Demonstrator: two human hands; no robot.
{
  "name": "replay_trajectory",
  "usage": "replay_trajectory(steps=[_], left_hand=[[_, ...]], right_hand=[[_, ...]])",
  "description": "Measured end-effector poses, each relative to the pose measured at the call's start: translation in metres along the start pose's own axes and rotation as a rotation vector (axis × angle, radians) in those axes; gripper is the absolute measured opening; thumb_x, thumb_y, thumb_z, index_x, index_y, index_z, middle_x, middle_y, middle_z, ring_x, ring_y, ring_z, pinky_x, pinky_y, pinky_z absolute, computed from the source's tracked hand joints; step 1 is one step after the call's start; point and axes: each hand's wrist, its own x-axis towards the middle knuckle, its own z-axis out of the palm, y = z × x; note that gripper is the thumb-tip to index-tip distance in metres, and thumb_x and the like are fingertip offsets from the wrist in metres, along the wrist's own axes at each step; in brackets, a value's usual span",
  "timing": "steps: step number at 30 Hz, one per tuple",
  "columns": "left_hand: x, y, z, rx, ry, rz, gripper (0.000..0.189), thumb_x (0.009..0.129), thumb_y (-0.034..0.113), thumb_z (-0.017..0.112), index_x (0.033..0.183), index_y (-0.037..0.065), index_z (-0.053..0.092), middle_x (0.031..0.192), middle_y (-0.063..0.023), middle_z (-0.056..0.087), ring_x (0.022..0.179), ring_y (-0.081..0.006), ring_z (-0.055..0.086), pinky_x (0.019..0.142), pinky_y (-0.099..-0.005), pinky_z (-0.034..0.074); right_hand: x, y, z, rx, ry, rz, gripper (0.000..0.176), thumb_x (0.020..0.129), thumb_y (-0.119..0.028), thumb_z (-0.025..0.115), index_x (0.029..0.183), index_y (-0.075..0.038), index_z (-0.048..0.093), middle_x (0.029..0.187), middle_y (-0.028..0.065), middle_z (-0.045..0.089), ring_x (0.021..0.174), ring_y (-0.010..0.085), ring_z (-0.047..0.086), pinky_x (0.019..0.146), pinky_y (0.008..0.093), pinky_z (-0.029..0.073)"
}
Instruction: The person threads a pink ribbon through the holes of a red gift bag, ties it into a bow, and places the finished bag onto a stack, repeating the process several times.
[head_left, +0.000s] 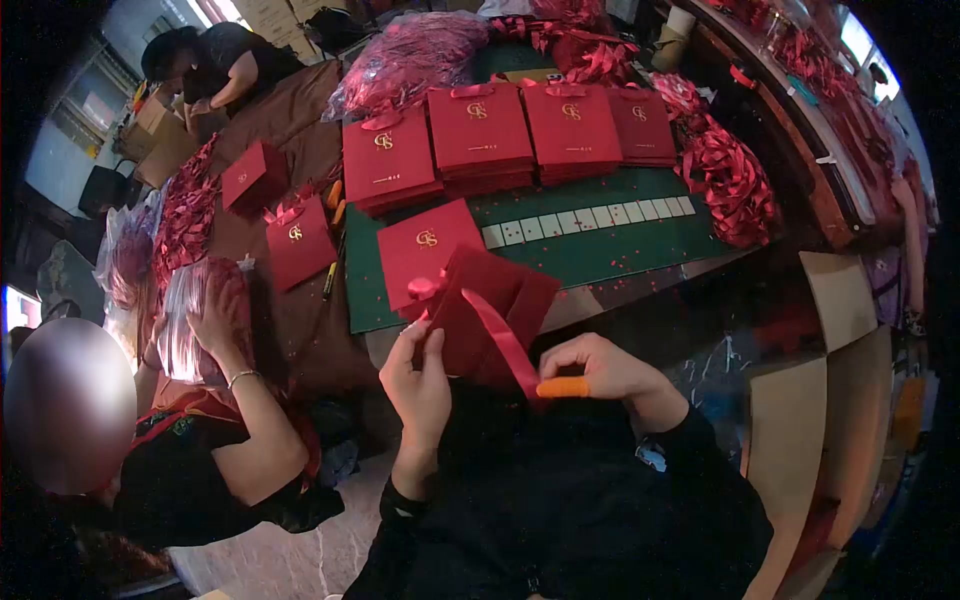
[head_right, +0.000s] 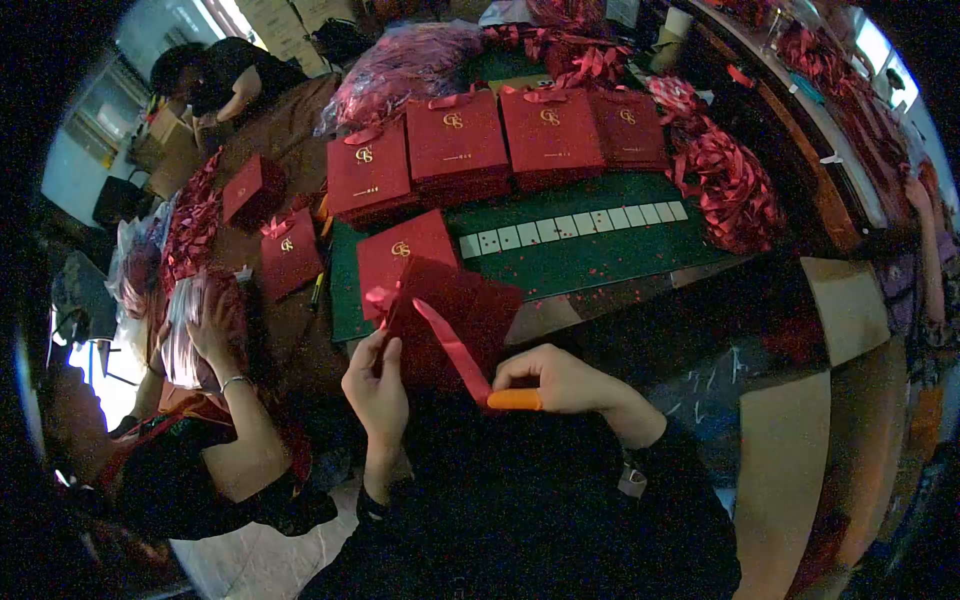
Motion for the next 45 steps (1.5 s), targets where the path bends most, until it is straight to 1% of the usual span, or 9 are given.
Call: replay_trajectory(steps=[5,8,9,16,23,27,30,33,45], left_hand=[[-0.003,0.002,0.003,-0.08,-0.051,-0.199,0.016,0.09,0.006,0.059,0.1,-0.006,0.061,0.088,-0.0051,0.065,0.078,-0.0078,0.057,0.068,-0.0219,0.045],[-0.001,-0.002,0.008,-0.124,-0.012,-0.115,0.017,0.09,0.007,0.059,0.102,-0.006,0.06,0.087,-0.0059,0.065,0.077,-0.0078,0.058,0.066,-0.0221,0.046],[0.001,-0.001,0.008,-0.112,0.007,-0.099,0.017,0.091,0.007,0.058,0.102,-0.006,0.06,0.087,-0.0058,0.065,0.076,-0.0077,0.058,0.065,-0.0223,0.046],[0.007,0.001,0.007,-0.16,0.041,-0.167,0.016,0.092,0.008,0.056,0.1,-0.004,0.062,0.084,-0.006,0.065,0.072,-0.0078,0.058,0.063,-0.0232,0.049],[0.013,0.012,0.008,-0.456,-0.008,-0.401,0.016,0.089,0.007,0.06,0.097,-0.006,0.063,0.084,-0.0029,0.064,0.076,-0.006,0.056,0.068,-0.0199,0.045],[0.013,0.01,0.005,-0.775,-0.137,-0.58,0.02,0.092,0.009,0.055,0.104,-0.006,0.06,0.092,-0.0064,0.065,0.079,-0.0101,0.06,0.07,-0.0224,0.049],[0.013,0.018,0.003,-1.003,-0.19,-0.665,0.02,0.092,0.006,0.053,0.107,-0.006,0.059,0.098,-0.0092,0.065,0.081,-0.0137,0.062,0.072,-0.0245,0.051],[0.007,0.003,0.005,-1.134,-0.246,-0.627,0.024,0.092,0.004,0.049,0.111,-0.009,0.057,0.106,-0.0172,0.064,0.092,-0.0204,0.065,0.077,-0.0291,0.055],[0.004,0.008,0.009,-1.031,-0.236,-0.685,0.021,0.088,0.0,0.055,0.109,-0.005,0.06,0.097,-0.007,0.064,0.085,-0.0103,0.06,0.072,-0.0202,0.047]], right_hand=[[0.006,0.016,0.015,0.622,-0.114,-0.154,0.022,0.08,-0.018,0.071,0.07,-0.003,0.059,0.076,0.0091,0.065,0.072,0.0131,0.063,0.063,0.0255,0.049],[0.008,0.003,0.017,1.003,-0.117,0.124,0.027,0.08,-0.015,0.07,0.096,-0.003,0.052,0.074,0.0131,0.064,0.039,0.0094,0.051,0.037,0.0166,0.039],[0.01,0.012,0.019,1.106,-0.19,0.014,0.039,0.08,-0.011,0.068,0.112,-0.003,0.046,0.077,0.0139,0.064,0.048,0.0097,0.055,0.042,0.0162,0.043],[-0.002,0.015,0.008,0.537,-0.325,0.336,0.033,0.085,-0.012,0.064,0.115,-0.001,0.057,0.095,0.0091,0.066,0.078,0.0103,0.062,0.06,0.0189,0.05],[0.003,-0.001,0.01,0.56,-0.351,-0.071,0.014,0.082,-0.009,0.067,0.093,-0.001,0.066,0.099,0.0106,0.064,0.088,0.0168,0.061,0.079,0.0318,0.049],[0.017,-0.001,0.013,0.874,0.145,-0.32,0.016,0.08,-0.008,0.068,0.092,0.0,0.063,0.087,0.0119,0.062,0.071,0.013,0.058,0.061,0.0212,0.047],[0.023,-0.002,0.007,0.777,0.392,-0.166,0.012,0.084,-0.008,0.064,0.092,0.0,0.062,0.08,0.0103,0.062,0.061,0.0109,0.057,0.052,0.0196,0.044],[0.034,-0.003,0.011,0.615,0.466,-0.174,0.013,0.088,-0.008,0.058,0.099,-0.001,0.058,0.076,0.009,0.062,0.059,0.01,0.057,0.05,0.02,0.043],[0.042,-0.006,0.01,0.425,0.49,-0.071,0.018,0.094,-0.009,0.044,0.105,-0.001,0.057,0.077,0.0056,0.062,0.058,0.0063,0.053,0.048,0.018,0.04]])
